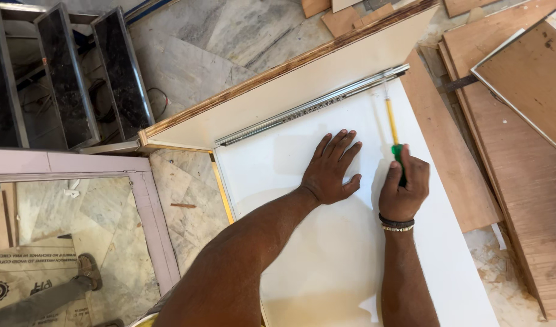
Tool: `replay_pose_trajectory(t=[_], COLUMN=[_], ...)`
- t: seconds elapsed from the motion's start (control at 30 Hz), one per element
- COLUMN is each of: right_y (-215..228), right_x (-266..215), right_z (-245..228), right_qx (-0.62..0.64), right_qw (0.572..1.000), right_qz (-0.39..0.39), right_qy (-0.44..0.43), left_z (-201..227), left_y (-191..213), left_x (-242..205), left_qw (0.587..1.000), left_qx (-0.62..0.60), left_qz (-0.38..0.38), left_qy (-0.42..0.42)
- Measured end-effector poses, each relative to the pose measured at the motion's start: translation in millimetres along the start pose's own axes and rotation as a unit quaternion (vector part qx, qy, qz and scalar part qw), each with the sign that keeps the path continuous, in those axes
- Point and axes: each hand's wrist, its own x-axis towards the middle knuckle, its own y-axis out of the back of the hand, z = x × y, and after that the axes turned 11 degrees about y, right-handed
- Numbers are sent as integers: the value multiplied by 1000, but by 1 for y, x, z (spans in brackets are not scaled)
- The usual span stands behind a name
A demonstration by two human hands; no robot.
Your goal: The person uses a screwdriver to tighten screws on a metal drawer slide attached to a white cabinet panel. They adjust the slide's position and secure it to the panel.
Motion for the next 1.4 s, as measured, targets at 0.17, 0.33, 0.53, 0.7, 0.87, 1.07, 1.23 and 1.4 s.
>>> replay_pose_trajectory(t=[0.17, 0.33, 0.53, 0.7, 0.87, 1.07, 1.23, 1.4], right_y=[1, -1, 0, -4, -7, -3, -4, -4], right_x=[-2, -2, -1, -3, -5, -2, -2, -1], right_z=[0, -1, -5, -6, -6, -9, -11, -14], right_qx=[-4, 6, -3, -4, -9, 10, 1, -13], right_qw=[1000, 999, 1000, 999, 1000, 999, 999, 1000], right_qz=[24, 36, 13, -14, 10, 1, 32, 14], right_qy=[10, 5, 24, -46, -27, -45, -7, -7], left_z=[3, 0, 0, 1, -1, 0, -2, -1], left_y=[2, 0, -1, 0, 0, 1, -1, 0], left_x=[-2, 1, -1, -1, 4, 3, 3, 2], left_qw=[1000, 1000, 1000, 999, 998, 998, 998, 999], left_qx=[5, 17, 23, 26, 35, 35, 35, 32], left_qz=[-4, -13, -6, -10, -30, -28, -28, -19], left_qy=[-4, -8, -21, -24, -30, -41, -41, -34])
